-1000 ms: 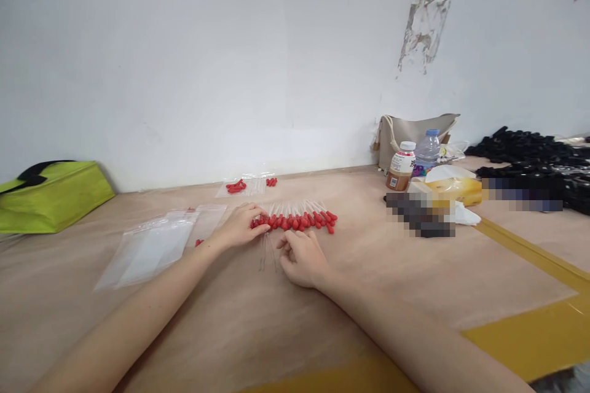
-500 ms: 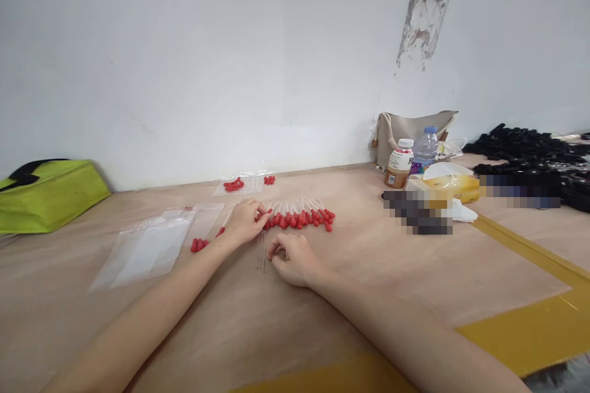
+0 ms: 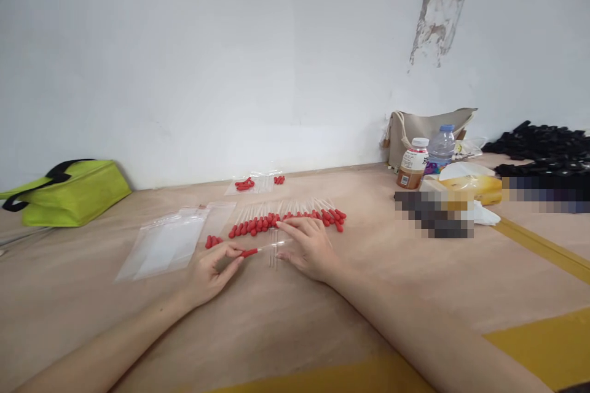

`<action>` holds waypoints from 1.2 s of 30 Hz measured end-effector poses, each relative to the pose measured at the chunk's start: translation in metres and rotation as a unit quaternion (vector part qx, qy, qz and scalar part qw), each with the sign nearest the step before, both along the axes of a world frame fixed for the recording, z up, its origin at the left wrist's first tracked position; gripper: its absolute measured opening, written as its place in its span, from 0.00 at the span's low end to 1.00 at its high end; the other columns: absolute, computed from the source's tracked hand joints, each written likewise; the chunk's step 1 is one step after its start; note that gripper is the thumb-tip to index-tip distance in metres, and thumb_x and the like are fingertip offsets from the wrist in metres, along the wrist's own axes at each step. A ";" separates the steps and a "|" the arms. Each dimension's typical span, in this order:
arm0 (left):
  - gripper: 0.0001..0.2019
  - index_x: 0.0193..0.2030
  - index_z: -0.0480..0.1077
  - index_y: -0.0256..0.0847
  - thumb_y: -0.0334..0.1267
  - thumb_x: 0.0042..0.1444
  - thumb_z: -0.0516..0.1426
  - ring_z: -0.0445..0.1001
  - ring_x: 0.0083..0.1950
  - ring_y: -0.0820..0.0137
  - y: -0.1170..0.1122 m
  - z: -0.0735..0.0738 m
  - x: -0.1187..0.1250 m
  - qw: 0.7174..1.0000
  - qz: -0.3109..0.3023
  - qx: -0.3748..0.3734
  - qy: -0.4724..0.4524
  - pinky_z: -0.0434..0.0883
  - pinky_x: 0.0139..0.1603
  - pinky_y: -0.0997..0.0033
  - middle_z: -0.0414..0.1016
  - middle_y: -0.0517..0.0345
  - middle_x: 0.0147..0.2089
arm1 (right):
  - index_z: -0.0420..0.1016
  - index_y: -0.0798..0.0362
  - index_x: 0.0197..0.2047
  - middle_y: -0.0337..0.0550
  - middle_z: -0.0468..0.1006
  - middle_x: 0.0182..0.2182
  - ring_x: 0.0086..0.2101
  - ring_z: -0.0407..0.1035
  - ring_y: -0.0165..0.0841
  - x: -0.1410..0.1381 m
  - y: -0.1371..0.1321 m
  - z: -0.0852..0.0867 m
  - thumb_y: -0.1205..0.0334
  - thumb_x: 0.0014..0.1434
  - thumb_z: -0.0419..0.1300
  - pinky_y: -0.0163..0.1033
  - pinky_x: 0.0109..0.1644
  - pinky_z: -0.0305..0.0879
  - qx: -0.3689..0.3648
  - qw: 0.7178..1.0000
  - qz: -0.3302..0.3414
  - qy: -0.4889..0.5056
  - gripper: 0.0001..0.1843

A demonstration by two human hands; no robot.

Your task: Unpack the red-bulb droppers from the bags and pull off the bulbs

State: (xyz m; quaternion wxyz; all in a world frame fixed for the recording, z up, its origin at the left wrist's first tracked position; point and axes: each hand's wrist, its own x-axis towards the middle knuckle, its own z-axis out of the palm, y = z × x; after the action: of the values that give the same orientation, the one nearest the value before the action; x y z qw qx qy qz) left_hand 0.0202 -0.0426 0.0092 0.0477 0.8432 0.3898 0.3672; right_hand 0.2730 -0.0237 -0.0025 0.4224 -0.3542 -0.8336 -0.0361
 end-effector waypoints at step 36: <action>0.11 0.33 0.69 0.39 0.33 0.60 0.47 0.65 0.33 0.69 -0.005 -0.005 0.016 0.990 -0.114 0.043 0.077 0.64 0.36 0.68 0.70 0.55 0.29 | 0.70 0.53 0.28 0.36 0.68 0.20 0.26 0.58 0.26 -0.008 -0.016 0.000 0.62 0.59 0.50 0.39 0.40 0.47 0.081 0.989 0.063 -0.110 0.12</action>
State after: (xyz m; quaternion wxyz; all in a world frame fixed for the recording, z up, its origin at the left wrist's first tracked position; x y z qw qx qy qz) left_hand 0.0360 -0.0476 0.0038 0.0233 0.9090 0.2776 0.3100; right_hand 0.2646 -0.0396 -0.0029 0.3570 -0.2598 -0.8898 -0.1156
